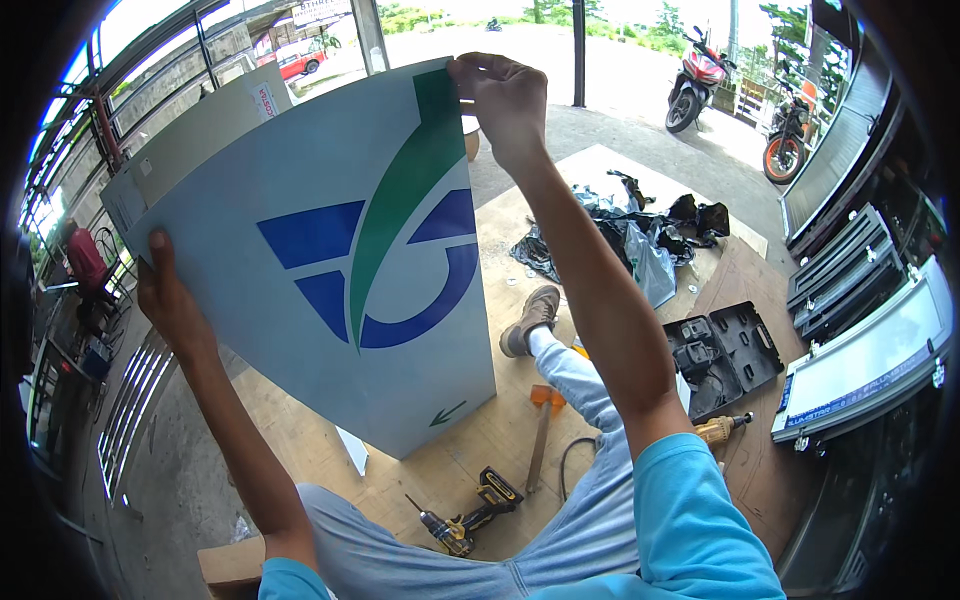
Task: The person is peeling protective plastic film off of white panels and then using a rivet gun to attach a hinge to one of the panels.
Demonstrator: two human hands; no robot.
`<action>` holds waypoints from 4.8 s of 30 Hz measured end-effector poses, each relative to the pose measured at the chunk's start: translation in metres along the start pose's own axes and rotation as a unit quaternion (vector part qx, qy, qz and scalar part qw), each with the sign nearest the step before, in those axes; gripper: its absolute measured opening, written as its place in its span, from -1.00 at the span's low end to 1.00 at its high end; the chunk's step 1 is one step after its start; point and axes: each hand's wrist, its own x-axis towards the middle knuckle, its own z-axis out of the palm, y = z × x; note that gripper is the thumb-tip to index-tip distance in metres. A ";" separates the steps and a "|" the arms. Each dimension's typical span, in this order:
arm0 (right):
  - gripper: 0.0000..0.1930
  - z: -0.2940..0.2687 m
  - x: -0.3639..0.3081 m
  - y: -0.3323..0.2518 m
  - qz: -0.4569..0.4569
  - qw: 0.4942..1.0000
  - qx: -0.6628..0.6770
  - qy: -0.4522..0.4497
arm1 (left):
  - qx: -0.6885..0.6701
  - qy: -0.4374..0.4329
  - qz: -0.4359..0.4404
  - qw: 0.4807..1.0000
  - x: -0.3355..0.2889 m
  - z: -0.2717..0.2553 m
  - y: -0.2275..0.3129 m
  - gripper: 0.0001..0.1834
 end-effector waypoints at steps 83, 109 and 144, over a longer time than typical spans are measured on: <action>-0.60 0.019 -0.027 -0.001 -0.350 0.864 -0.352 -0.083 | 0.370 -0.220 0.329 0.840 0.023 0.128 0.052 -0.47; -0.65 0.055 -0.071 0.011 -0.212 0.888 -0.402 -0.074 | 0.314 -0.149 0.442 0.827 0.036 0.129 0.006 -0.41; -0.88 0.107 -0.067 0.025 -0.326 0.902 -0.264 -0.105 | 0.132 -0.525 0.148 0.828 0.131 0.061 0.015 -0.57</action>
